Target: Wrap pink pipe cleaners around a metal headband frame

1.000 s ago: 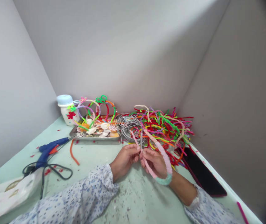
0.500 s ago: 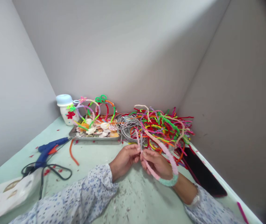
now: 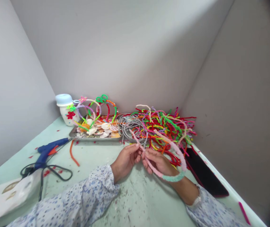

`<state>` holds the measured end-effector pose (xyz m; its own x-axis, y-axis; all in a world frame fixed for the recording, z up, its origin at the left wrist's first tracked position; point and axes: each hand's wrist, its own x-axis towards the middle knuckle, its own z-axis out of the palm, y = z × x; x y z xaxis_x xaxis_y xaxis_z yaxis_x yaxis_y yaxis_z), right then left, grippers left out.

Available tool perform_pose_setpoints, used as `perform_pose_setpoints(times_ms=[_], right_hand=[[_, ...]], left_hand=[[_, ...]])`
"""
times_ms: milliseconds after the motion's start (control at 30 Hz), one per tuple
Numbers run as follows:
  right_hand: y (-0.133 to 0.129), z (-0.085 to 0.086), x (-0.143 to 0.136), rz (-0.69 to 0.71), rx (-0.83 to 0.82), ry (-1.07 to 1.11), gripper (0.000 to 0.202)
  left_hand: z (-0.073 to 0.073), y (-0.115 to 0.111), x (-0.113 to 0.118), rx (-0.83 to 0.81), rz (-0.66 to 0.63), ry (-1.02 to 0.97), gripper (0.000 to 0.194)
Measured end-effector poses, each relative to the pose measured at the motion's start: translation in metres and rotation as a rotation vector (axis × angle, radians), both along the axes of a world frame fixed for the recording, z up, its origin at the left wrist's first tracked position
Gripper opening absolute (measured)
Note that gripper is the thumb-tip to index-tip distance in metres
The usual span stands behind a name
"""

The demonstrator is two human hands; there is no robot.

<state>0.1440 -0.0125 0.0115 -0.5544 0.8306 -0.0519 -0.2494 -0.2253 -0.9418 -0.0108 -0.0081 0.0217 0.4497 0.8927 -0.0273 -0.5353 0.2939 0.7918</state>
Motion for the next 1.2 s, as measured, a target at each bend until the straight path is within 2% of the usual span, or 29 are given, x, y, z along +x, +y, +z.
perform_pose_setpoints(times_ms=[333,500,767,1000,1133,1200], right_hand=[[-0.0044,0.0091,-0.0039,-0.089,0.056,-0.112,0.026],[-0.0028,0.0045,-0.0043,-0.058,-0.032,-0.064,0.034],[-0.0029,0.0058,-0.0027,-0.042,-0.041,-0.073,0.031],[-0.0066,0.0090,-0.0028,-0.060,0.045,-0.104,0.030],[-0.0052,0.0048,-0.0037,-0.066,0.025,-0.112,0.033],[-0.0053,0.0015,-0.0048,-0.116,0.046,-0.113,0.035]], left_hand=[[-0.0019,-0.0006,-0.0003,0.056,0.016,0.086,0.021],[-0.0019,0.0001,-0.0006,0.047,-0.007,0.090,0.021],[-0.0048,0.0011,-0.0015,0.044,-0.019,0.084,0.021],[-0.0042,0.0009,-0.0018,0.066,-0.035,0.123,0.025],[-0.0035,0.0001,-0.0006,0.067,-0.012,0.122,0.025],[-0.0043,-0.0001,0.0005,0.067,0.016,0.121,0.024]])
